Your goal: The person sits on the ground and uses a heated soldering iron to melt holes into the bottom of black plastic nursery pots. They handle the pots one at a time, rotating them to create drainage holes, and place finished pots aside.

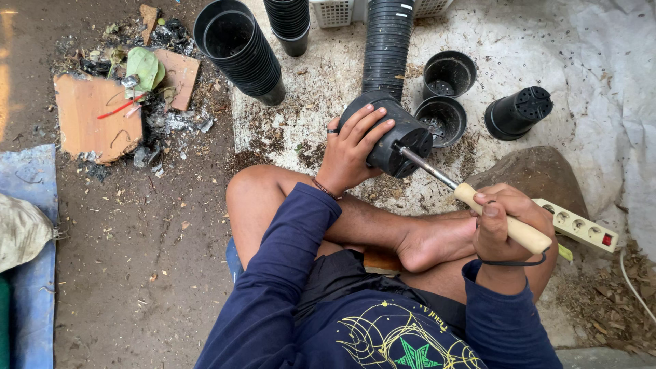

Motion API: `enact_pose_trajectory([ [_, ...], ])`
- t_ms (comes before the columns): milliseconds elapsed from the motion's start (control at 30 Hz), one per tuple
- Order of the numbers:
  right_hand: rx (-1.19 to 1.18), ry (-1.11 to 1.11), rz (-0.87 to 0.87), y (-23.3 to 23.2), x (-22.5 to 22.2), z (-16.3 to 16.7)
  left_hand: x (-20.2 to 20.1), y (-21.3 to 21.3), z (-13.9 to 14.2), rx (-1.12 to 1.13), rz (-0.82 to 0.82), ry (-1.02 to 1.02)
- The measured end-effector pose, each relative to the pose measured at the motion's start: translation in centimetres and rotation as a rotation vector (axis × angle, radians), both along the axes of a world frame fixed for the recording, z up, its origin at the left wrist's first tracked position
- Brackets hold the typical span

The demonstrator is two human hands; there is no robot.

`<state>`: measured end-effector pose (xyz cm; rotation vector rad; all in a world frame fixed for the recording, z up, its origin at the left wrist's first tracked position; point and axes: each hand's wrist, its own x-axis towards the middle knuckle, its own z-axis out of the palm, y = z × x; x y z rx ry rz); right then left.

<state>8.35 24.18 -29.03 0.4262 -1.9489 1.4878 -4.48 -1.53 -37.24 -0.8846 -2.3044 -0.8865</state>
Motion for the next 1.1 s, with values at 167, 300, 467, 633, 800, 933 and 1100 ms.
enact_pose_trajectory([
  [167, 0.004, 0.001, 0.002, 0.0, 0.0, -0.1, 0.0, -0.1, 0.1, -0.004, 0.002, 0.009],
  [300, 0.011, 0.0, -0.007, -0.1, 0.0, -0.2, -0.1, -0.1, 0.0, -0.002, 0.001, 0.013],
  [467, 0.021, 0.003, -0.007, -0.2, 0.0, -0.1, -0.1, -0.2, -0.1, -0.002, 0.001, 0.018],
  [633, 0.038, 0.003, -0.005, -0.4, -0.1, 0.2, 0.0, -0.3, -0.1, -0.02, 0.011, 0.01],
  [800, 0.046, 0.006, 0.009, -0.6, -0.3, 0.5, -0.1, -0.4, 0.0, -0.017, 0.006, 0.008],
  [933, 0.064, 0.015, 0.009, -0.8, -0.5, 0.8, -0.1, -0.5, -0.1, -0.021, 0.007, -0.002],
  [1100, 0.1, 0.004, -0.009, -0.6, -0.8, 1.1, 0.0, -0.2, -0.1, -0.022, 0.011, -0.002],
])
